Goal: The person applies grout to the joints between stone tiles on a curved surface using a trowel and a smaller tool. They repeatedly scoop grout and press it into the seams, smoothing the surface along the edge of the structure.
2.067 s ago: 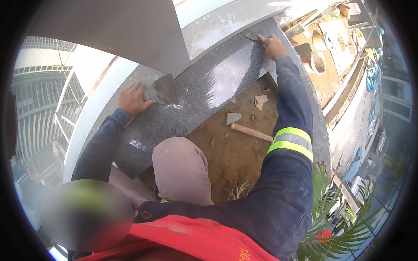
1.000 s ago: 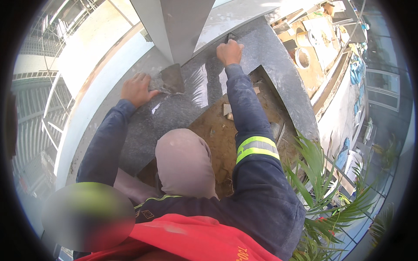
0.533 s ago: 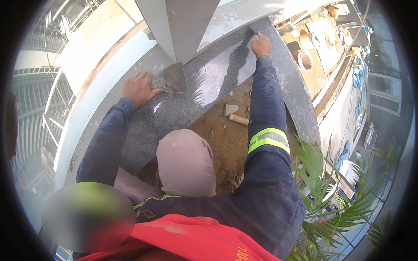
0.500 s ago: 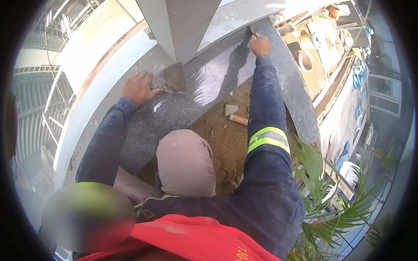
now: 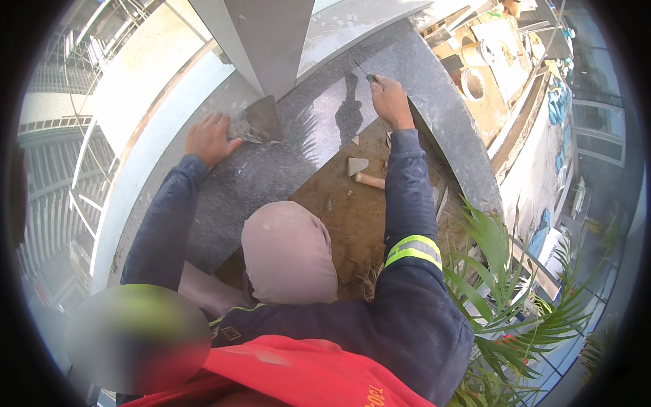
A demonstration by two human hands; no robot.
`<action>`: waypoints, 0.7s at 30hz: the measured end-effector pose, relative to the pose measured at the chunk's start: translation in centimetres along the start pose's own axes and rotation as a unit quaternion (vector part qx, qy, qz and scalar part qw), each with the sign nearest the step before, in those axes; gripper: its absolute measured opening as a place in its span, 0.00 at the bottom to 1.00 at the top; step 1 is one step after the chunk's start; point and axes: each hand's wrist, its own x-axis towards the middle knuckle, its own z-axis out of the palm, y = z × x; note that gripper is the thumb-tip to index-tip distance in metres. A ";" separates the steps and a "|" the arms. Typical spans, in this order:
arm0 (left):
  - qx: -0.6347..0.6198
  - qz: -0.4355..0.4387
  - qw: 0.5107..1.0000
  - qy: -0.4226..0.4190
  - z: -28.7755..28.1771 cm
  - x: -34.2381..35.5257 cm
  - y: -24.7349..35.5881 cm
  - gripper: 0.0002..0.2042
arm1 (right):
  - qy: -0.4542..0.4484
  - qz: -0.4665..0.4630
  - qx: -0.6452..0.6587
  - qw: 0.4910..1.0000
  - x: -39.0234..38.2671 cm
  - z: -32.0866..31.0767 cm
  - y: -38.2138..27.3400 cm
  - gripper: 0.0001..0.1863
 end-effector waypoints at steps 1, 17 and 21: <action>-0.008 0.002 1.000 0.005 0.0 0.0 0.0 0.27 | 0.017 0.042 0.033 0.998 -0.9 -0.2 0.5 0.23; -0.022 0.009 1.000 0.016 0.1 -0.4 0.9 0.32 | 0.090 0.142 0.469 0.867 -17.4 4.4 -8.6 0.27; -0.111 -0.066 0.992 0.007 -1.1 -4.8 1.6 0.33 | 0.089 0.089 0.452 0.883 -19.6 2.1 -11.5 0.28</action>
